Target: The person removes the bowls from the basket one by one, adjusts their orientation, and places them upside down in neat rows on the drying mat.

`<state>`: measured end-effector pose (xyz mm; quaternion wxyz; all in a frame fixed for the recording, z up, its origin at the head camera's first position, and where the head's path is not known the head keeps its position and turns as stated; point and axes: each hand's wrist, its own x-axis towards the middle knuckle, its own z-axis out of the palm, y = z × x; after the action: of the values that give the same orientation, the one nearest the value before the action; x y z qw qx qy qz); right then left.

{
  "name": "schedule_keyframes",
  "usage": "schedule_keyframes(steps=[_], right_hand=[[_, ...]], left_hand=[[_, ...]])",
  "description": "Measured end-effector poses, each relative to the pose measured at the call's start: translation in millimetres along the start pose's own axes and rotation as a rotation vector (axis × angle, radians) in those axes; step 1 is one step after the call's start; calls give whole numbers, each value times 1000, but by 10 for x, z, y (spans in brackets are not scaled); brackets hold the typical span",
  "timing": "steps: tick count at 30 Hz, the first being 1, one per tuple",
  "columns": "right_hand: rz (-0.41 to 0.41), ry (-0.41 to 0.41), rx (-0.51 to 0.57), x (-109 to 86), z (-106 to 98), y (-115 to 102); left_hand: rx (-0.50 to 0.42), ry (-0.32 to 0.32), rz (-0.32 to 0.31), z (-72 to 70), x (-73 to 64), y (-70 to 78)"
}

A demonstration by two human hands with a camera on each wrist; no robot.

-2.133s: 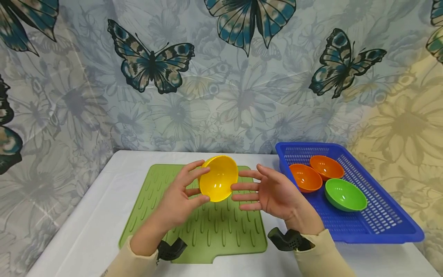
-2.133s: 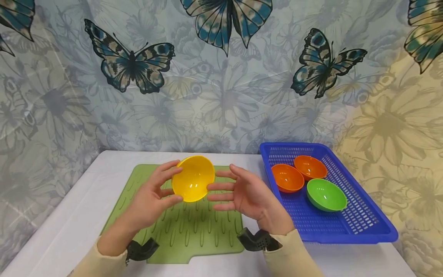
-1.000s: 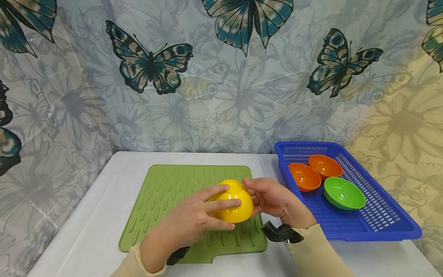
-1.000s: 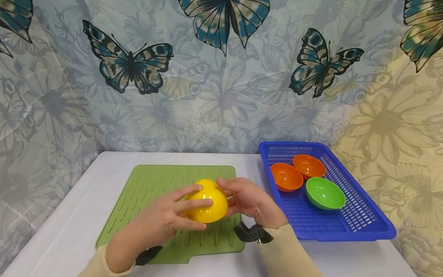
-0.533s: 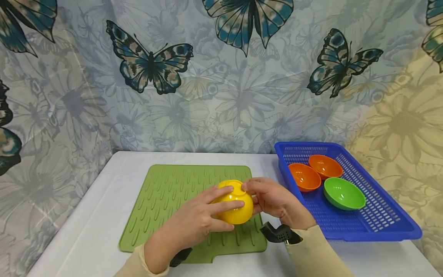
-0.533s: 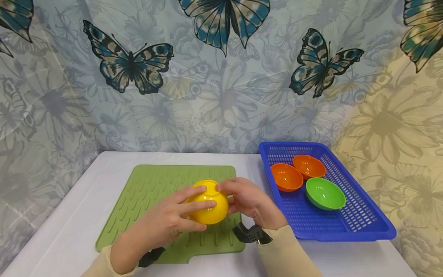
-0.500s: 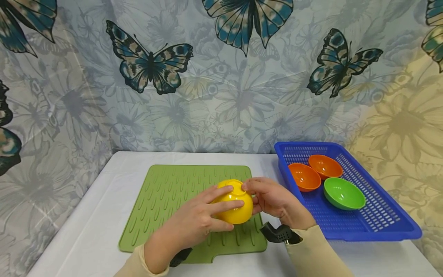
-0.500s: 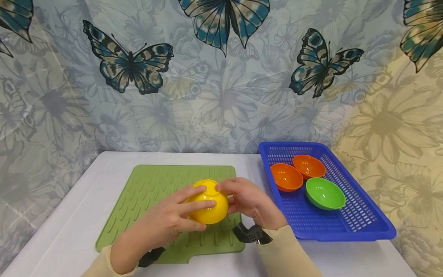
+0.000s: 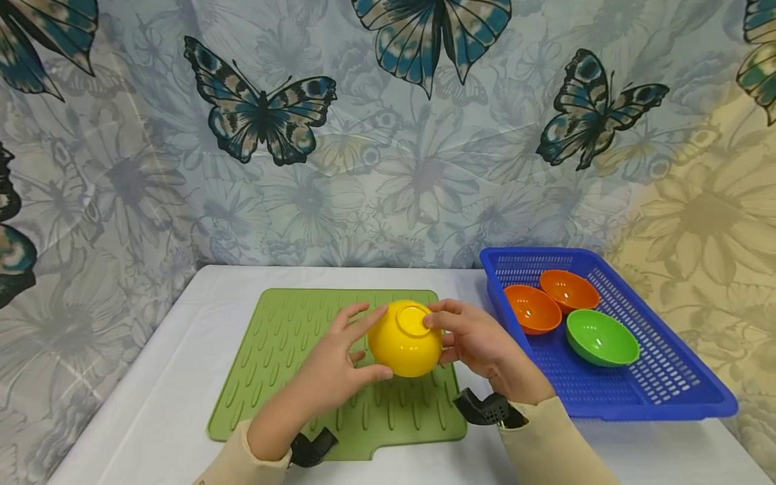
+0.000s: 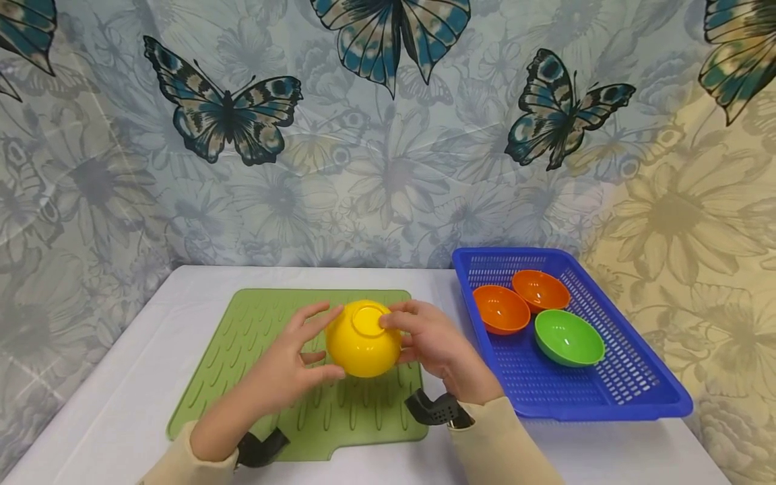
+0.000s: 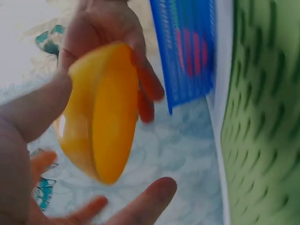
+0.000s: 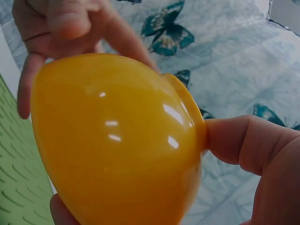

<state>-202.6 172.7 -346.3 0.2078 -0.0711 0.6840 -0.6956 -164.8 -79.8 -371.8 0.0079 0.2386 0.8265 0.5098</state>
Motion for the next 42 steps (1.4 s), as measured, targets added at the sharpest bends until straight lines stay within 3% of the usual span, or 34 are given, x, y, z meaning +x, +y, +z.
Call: schedule_keyframes(steps=[4, 9, 12, 25, 37, 42], right_hand=[[-42, 15, -41, -3, 61, -6], [-77, 7, -76, -21, 125, -15], [-82, 2, -97, -37, 159, -16], [-91, 1, -155, -98, 271, -63], [-129, -82, -225, -101, 238, -79], [-153, -66, -290, -87, 249, -49]], left_hand=[[-264, 33, -142, -7, 6, 20], [-507, 11, -237, -13, 14, 61], [-608, 5, -279, -11, 20, 69], [-679, 10, -325, -68, 31, 57], [-679, 32, -308, -136, 47, 49], [-666, 22, -304, -147, 48, 41]])
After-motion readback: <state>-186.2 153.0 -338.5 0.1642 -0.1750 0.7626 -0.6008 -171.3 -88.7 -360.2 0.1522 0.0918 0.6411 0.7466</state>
